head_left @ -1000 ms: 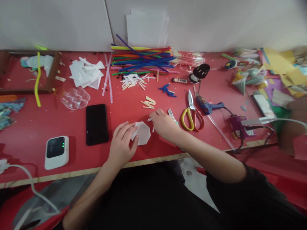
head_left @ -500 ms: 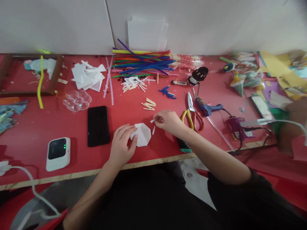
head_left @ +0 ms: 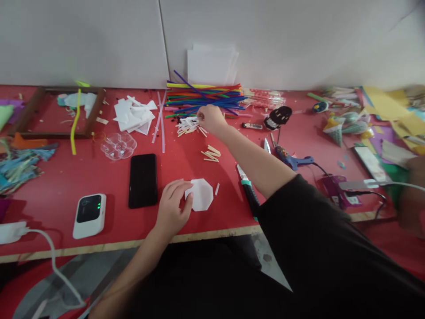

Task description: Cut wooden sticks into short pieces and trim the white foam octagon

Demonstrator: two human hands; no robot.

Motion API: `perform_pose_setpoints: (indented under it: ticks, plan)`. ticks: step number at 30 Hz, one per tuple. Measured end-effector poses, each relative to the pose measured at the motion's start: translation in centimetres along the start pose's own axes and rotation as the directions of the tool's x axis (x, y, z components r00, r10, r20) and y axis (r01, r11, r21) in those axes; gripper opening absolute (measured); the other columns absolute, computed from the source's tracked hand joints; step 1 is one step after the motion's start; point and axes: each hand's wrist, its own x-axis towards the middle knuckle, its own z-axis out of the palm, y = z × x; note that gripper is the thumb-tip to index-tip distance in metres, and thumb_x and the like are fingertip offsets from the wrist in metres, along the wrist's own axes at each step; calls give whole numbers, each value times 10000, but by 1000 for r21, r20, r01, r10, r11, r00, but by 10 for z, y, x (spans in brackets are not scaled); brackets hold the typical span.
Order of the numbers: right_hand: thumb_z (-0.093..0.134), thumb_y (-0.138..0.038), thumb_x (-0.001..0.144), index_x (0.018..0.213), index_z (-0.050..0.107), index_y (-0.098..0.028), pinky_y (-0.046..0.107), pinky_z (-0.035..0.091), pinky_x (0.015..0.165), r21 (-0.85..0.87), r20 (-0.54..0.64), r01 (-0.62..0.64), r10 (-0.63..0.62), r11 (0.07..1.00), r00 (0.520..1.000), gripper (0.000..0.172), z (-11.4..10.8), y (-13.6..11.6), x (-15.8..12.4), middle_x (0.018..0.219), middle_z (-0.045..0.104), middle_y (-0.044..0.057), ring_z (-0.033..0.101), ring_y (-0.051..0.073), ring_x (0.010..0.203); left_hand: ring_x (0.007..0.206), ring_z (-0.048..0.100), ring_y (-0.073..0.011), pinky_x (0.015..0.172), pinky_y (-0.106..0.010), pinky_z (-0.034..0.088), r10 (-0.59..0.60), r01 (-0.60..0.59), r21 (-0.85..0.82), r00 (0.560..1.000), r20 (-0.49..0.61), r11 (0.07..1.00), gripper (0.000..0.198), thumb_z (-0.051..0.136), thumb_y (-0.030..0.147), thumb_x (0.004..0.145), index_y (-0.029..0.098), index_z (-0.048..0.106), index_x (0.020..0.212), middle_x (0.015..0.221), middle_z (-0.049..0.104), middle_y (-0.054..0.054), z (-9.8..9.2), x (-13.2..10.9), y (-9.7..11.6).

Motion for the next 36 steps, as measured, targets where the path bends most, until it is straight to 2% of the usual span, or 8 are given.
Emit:
perform_pose_setpoints:
  ticks: [4,8,12,16,24,29,33,36]
  plan:
    - [484,-93,924,969,735,-102,360,439,917,-42,44,72,-70,996,997,255,-2,4,-11,1063,681,159,595,260,1050,1124,642,-253,1002,-473,524,-28,28,-10,1000,-12,1000,206,568,175,949,207,635,1141,1120,721,-89,-2,0,0]
    - [523,-212,963,1050,725,-165,346,440,934,-5,60,235,-235,972,970,225,-23,11,-81,1082,676,109,589,238,1079,1085,661,-238,982,-453,535,-51,49,-36,998,-46,998,166,564,177,949,210,656,1082,1075,731,-84,-4,2,1]
    - [616,-256,930,1013,733,-192,297,471,802,266,363,445,-516,855,776,157,-33,19,-160,919,700,52,638,189,882,1049,682,-233,1094,-552,431,-84,81,-43,993,-85,996,78,600,191,934,205,672,958,1058,742,-74,-6,2,2]
    - [662,-251,905,1144,692,-207,321,478,821,253,467,377,-454,891,759,245,-20,24,-201,1080,683,78,645,211,978,1057,682,-237,1137,-582,378,-85,79,-60,991,-108,995,155,641,213,912,186,624,760,1073,735,-89,-8,1,3]
    - [609,-182,921,1026,655,-198,305,454,790,285,429,292,-394,913,813,116,-4,7,-180,1051,658,66,623,197,939,1025,665,-228,922,-431,550,-58,49,-73,990,-132,996,314,616,208,918,194,551,611,1037,723,-88,-12,3,7]
    - [582,-113,899,1006,676,-219,294,456,814,317,464,341,-458,885,758,177,-1,7,-167,1037,643,42,624,181,939,1009,665,-220,908,-414,552,-70,61,-72,989,-132,996,291,593,220,939,198,571,650,1025,719,-84,-13,3,6]
    - [526,-154,942,970,686,-205,291,466,791,264,453,384,-465,885,761,171,2,11,-168,1014,621,47,612,166,863,1072,645,-252,966,-459,526,-46,44,-20,996,-77,999,60,599,258,940,207,621,917,1102,700,-100,-8,2,4]
    - [470,-208,988,1019,687,-193,315,474,838,177,362,406,-442,897,821,220,3,13,-157,1102,609,82,605,180,915,1271,544,-350,1072,-557,447,27,-30,75,999,47,997,497,689,422,884,183,518,1285,1316,620,-174,-1,1,3]
